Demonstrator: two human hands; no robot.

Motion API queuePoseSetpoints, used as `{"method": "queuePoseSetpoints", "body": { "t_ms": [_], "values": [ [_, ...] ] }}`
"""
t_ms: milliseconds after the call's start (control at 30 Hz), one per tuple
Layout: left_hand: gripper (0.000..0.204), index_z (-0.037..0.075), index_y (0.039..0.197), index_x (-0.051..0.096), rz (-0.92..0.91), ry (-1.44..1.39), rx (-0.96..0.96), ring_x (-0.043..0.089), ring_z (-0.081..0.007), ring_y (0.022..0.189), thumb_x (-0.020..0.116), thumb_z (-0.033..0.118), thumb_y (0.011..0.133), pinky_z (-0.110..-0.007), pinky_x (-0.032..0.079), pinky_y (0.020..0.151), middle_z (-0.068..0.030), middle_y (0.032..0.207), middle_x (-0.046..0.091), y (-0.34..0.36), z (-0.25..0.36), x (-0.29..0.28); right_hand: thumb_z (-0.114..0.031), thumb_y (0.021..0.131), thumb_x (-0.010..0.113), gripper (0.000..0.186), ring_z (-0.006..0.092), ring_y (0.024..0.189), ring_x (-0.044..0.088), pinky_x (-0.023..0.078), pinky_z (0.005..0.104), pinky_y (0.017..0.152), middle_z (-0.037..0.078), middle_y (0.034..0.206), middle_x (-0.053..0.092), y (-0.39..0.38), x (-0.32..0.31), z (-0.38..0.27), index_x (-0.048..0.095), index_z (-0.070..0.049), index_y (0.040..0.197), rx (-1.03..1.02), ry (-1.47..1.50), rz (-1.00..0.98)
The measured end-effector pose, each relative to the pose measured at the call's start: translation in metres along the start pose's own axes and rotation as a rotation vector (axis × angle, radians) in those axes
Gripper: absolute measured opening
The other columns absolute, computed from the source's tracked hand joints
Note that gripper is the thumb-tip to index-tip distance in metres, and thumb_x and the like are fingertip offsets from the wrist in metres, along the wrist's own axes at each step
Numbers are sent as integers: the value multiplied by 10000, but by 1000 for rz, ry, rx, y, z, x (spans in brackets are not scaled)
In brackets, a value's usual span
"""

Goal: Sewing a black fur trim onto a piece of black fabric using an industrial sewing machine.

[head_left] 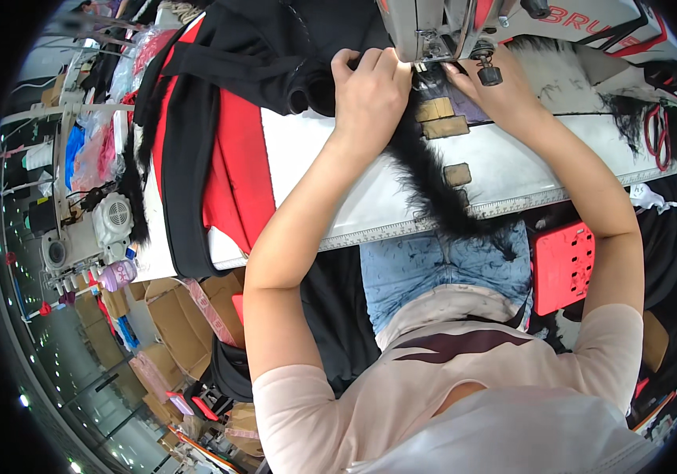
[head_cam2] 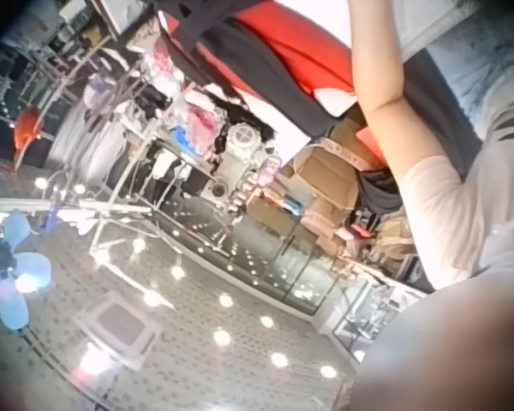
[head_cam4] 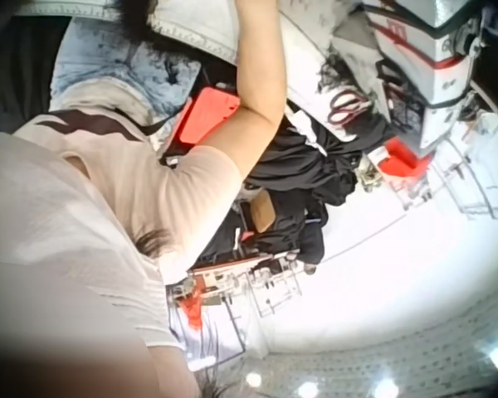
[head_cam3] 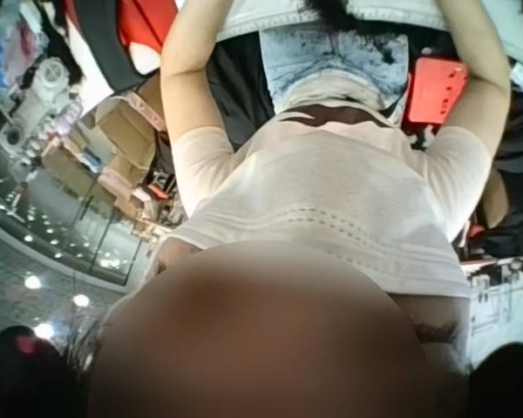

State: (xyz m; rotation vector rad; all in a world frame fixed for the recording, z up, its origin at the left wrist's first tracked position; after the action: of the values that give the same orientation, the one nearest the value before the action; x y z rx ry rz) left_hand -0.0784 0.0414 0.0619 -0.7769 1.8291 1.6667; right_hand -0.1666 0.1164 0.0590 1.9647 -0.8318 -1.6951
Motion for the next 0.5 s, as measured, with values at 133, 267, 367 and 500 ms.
{"method": "queuePoseSetpoints", "body": {
  "t_ms": [133,267,367,500],
  "values": [
    [62,84,826,595,-34,41,-25,571,-186,845,639,82,783,-454,378,875,-33,860,570,0,-3,1,-173,854,695,209,354,690,608,463,426,606,162,753,638,3,3,-1,639,26,822,-16,-3,-58],
    [71,98,838,600,-51,37,-47,570,-186,860,643,91,783,-451,375,877,-19,873,569,2,-3,3,-190,864,685,204,348,695,618,463,428,605,157,782,656,-4,19,19,648,9,838,22,-28,-85],
    [92,112,863,610,-68,52,-62,569,-184,869,652,102,782,-446,373,880,-7,882,567,2,-6,1,-191,862,684,183,342,720,615,466,428,630,150,796,658,-3,17,23,649,-12,860,32,25,-154],
    [162,116,885,611,-122,-158,-51,569,-177,882,705,162,761,-437,361,883,-4,902,558,-9,2,-7,-189,844,699,179,334,861,601,463,441,730,128,888,649,-11,-3,1,635,-57,948,-90,54,-215]
  ]
}}
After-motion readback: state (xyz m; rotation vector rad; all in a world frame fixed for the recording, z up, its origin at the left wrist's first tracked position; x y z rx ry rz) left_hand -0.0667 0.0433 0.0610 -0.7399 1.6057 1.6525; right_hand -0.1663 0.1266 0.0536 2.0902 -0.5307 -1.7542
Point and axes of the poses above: each hand's wrist, its own y-axis towards the middle knuckle, its own x-axis out of the palm, z = x × y, the point moved 10 cm from there along y, towards the middle knuckle
